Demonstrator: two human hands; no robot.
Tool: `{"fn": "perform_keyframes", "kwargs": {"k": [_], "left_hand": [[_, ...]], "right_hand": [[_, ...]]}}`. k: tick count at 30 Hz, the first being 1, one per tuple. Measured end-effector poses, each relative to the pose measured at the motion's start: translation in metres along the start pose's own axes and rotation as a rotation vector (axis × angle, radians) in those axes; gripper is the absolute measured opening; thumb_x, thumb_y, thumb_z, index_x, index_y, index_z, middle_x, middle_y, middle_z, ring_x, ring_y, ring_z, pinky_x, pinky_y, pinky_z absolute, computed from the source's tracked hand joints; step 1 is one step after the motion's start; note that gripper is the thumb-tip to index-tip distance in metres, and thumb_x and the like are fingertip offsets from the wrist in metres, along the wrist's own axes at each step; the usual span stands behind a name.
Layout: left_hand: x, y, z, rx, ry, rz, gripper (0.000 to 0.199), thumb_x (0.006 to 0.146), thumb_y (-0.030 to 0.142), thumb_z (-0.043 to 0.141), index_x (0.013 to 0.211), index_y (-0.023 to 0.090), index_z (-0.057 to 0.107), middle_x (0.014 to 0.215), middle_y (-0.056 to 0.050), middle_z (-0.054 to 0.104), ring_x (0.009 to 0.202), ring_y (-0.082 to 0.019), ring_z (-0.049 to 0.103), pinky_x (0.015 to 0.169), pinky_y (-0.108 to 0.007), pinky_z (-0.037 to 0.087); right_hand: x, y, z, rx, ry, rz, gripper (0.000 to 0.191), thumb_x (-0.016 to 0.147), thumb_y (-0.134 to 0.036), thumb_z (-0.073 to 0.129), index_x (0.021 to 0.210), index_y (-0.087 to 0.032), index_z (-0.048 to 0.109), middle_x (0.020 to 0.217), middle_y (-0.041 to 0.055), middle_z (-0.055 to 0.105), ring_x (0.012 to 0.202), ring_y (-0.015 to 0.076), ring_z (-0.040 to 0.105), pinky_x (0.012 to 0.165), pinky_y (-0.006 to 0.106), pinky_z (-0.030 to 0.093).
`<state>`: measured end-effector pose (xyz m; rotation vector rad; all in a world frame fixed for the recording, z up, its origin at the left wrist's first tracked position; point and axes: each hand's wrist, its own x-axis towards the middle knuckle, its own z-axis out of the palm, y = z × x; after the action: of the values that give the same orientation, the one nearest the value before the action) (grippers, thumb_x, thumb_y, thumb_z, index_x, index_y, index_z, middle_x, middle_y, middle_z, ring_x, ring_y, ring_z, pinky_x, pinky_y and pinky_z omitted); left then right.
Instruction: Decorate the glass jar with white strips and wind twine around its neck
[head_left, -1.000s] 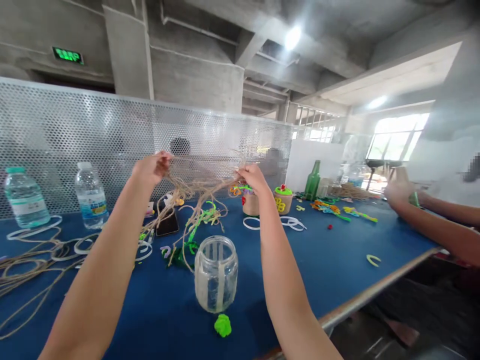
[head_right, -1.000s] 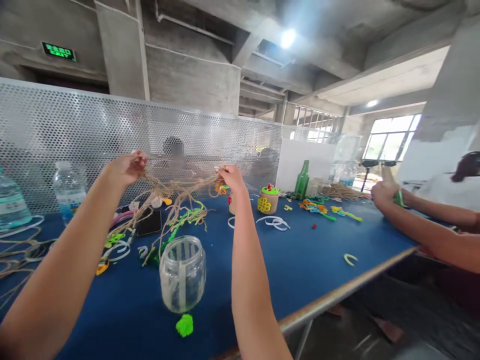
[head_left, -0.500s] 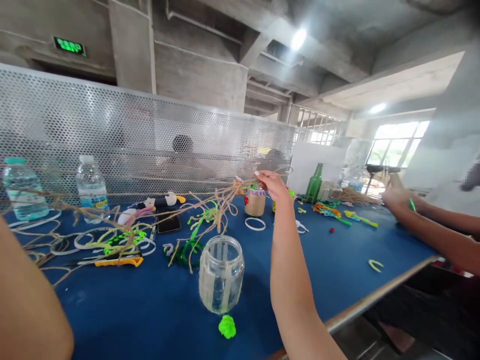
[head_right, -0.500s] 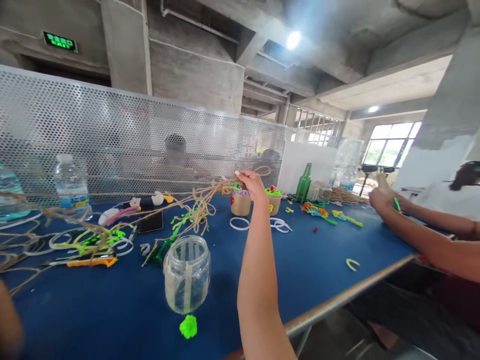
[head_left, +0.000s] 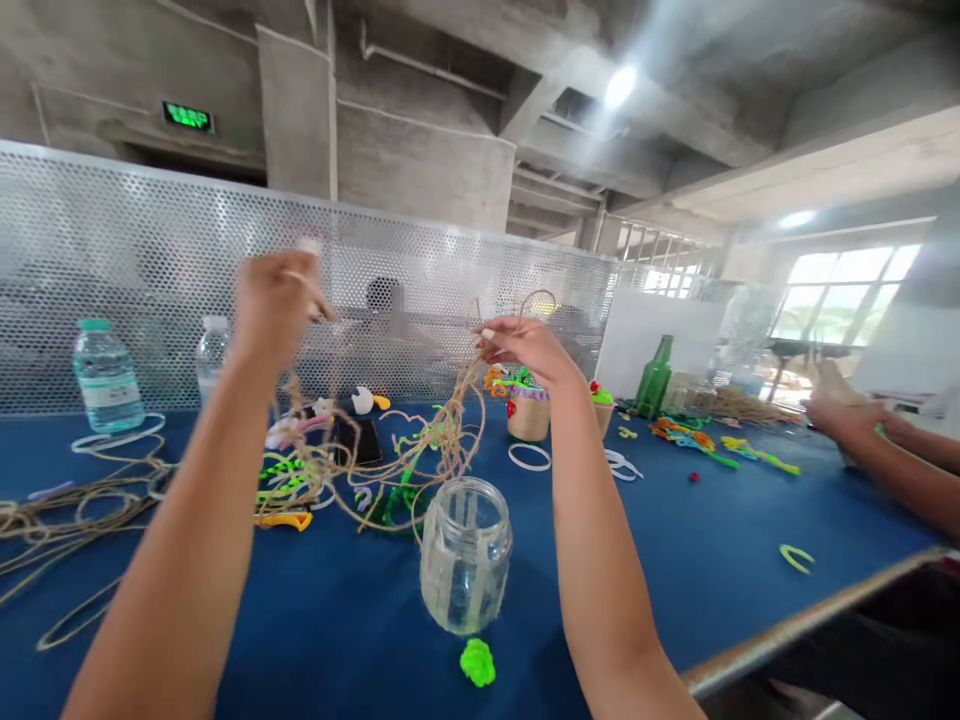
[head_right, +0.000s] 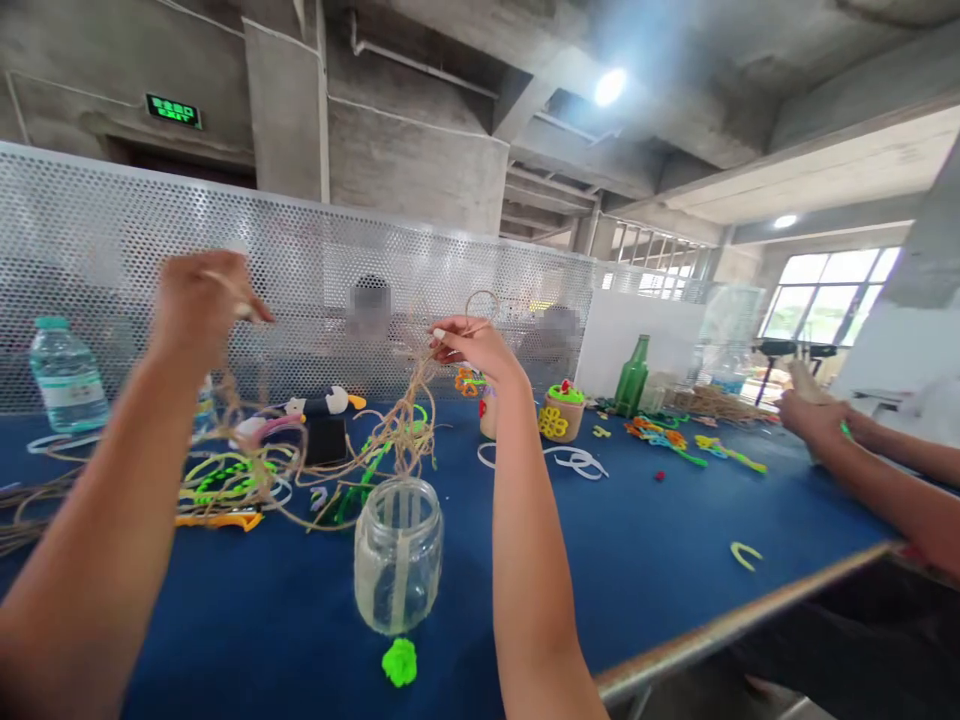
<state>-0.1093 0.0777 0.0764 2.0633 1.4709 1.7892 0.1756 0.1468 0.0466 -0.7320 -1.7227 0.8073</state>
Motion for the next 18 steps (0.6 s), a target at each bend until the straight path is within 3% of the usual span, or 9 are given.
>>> {"fn": "perform_keyframes", "kwargs": {"k": [1,4,6,9,11,13,16,18], "left_hand": [[0.000,-0.001,0.016,-0.006,-0.044,0.022,0.046,0.089,0.050,0.038,0.061,0.017,0.055,0.048,-0.004,0.053,0.068,-0.021,0.057,0.055,-0.030,0.032],[-0.006,-0.001,0.064,-0.029,-0.322,0.082,0.040,0.080,0.050,0.055,0.059,0.016,0.056,0.049,-0.004,0.055,0.055,-0.017,0.057,0.053,-0.029,0.038],[-0.011,-0.002,0.089,-0.029,-0.412,0.110,0.030,0.069,0.043,0.070,0.073,0.015,0.060,0.063,-0.004,0.063,0.057,-0.016,0.059,0.054,-0.027,0.040],[-0.015,-0.008,0.109,-0.025,-0.491,0.121,0.047,0.056,0.029,0.080,0.097,0.016,0.061,0.080,-0.005,0.069,0.064,-0.017,0.062,0.058,-0.026,0.043],[-0.012,-0.016,0.110,-0.013,-0.527,0.108,0.032,0.061,0.026,0.076,0.089,0.016,0.064,0.072,-0.003,0.069,0.062,-0.017,0.063,0.058,-0.026,0.043],[-0.003,-0.026,0.099,0.005,-0.529,0.082,0.012,0.067,0.026,0.072,0.072,0.017,0.066,0.059,-0.001,0.065,0.058,-0.016,0.061,0.055,-0.025,0.041],[0.014,-0.043,0.064,0.003,-0.473,0.028,0.012,0.069,0.023,0.074,0.064,0.016,0.065,0.050,0.002,0.059,0.049,-0.013,0.055,0.049,-0.023,0.037],[0.022,-0.051,0.033,-0.041,-0.379,-0.010,0.019,0.080,0.028,0.069,0.068,0.014,0.063,0.052,0.005,0.056,0.044,-0.008,0.048,0.049,-0.021,0.040]], "right_hand": [[-0.001,-0.003,0.004,0.012,-0.011,-0.013,0.010,0.076,-0.023,0.070,0.083,-0.017,0.067,0.072,-0.0003,0.068,0.061,0.0093,0.064,0.064,0.025,0.054],[-0.003,-0.011,0.012,0.049,-0.014,-0.045,0.009,0.075,-0.022,0.070,0.081,-0.016,0.066,0.073,0.0000,0.067,0.060,0.0094,0.063,0.067,0.027,0.055],[-0.003,-0.013,0.015,0.080,0.007,-0.064,0.009,0.074,-0.022,0.071,0.077,-0.017,0.064,0.074,-0.0002,0.067,0.062,0.0098,0.064,0.069,0.029,0.055],[0.001,-0.012,0.015,0.136,0.074,-0.090,0.015,0.074,-0.023,0.072,0.072,-0.018,0.058,0.073,-0.0009,0.066,0.064,0.0100,0.064,0.068,0.027,0.055],[0.006,-0.007,0.009,0.178,0.167,-0.116,0.017,0.075,-0.022,0.071,0.072,-0.019,0.055,0.070,-0.0020,0.065,0.058,0.0076,0.060,0.059,0.022,0.051],[0.013,0.003,-0.002,0.223,0.295,-0.143,0.014,0.078,-0.020,0.068,0.075,-0.020,0.054,0.067,-0.0036,0.062,0.048,0.0041,0.050,0.047,0.017,0.043],[0.020,0.021,-0.031,0.299,0.482,-0.150,0.007,0.089,-0.021,0.057,0.083,-0.018,0.054,0.067,-0.0048,0.057,0.042,0.0021,0.039,0.040,0.015,0.035],[0.019,0.033,-0.054,0.348,0.564,-0.127,0.015,0.093,-0.027,0.053,0.090,-0.013,0.057,0.073,-0.0026,0.057,0.050,0.0039,0.046,0.045,0.016,0.041]]}}
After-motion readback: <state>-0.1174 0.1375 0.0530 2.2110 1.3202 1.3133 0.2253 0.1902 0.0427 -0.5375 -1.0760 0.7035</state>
